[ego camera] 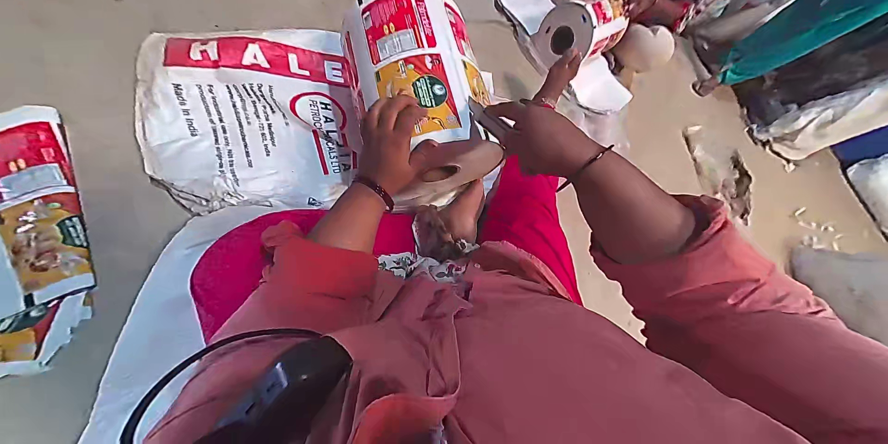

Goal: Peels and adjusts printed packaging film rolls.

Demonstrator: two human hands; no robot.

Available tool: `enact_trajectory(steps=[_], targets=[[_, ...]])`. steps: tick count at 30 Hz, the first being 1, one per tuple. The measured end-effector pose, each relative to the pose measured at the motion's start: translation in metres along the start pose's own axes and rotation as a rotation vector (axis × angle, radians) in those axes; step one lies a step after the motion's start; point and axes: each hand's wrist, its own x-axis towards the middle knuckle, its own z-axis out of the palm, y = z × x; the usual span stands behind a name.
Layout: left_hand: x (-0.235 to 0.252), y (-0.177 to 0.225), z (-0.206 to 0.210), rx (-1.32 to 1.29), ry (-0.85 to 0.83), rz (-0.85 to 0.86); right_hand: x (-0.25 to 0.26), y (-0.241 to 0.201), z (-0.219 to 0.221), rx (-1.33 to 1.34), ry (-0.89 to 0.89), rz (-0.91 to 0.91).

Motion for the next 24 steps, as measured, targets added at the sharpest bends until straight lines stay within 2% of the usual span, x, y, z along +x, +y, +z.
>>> enact_trajectory(steps=[5,8,10,12,14,16,18,21,24], targets=[[0.001,0.004,-0.005,-0.034,-0.011,-0.001,-0.046,0.015,0.005,-0.042,-0.100,-0.031],[0.001,0.006,-0.006,-0.047,-0.006,0.004,-0.071,0.026,0.020,0.056,-0.203,-0.059],[-0.002,0.008,-0.008,-0.027,-0.017,-0.004,-0.078,0.039,0.036,0.280,-0.079,-0.100],[-0.003,0.016,-0.008,-0.004,-0.007,0.005,-0.072,0.052,0.043,0.514,0.162,-0.164],[0.000,0.027,-0.007,0.051,0.047,0.065,-0.042,0.067,0.047,0.688,0.348,-0.226],[0.009,0.042,-0.007,0.112,0.066,0.127,-0.008,0.077,0.055,0.868,0.446,-0.284],[0.023,0.061,-0.006,0.193,-0.006,0.149,0.021,0.081,0.072,1.048,0.551,-0.283],[0.040,0.083,-0.002,0.348,-0.166,0.106,0.050,0.085,0.106,1.125,0.684,-0.273],[0.044,0.087,0.007,0.404,-0.081,0.096,0.063,0.097,0.141,1.012,0.769,-0.313]])
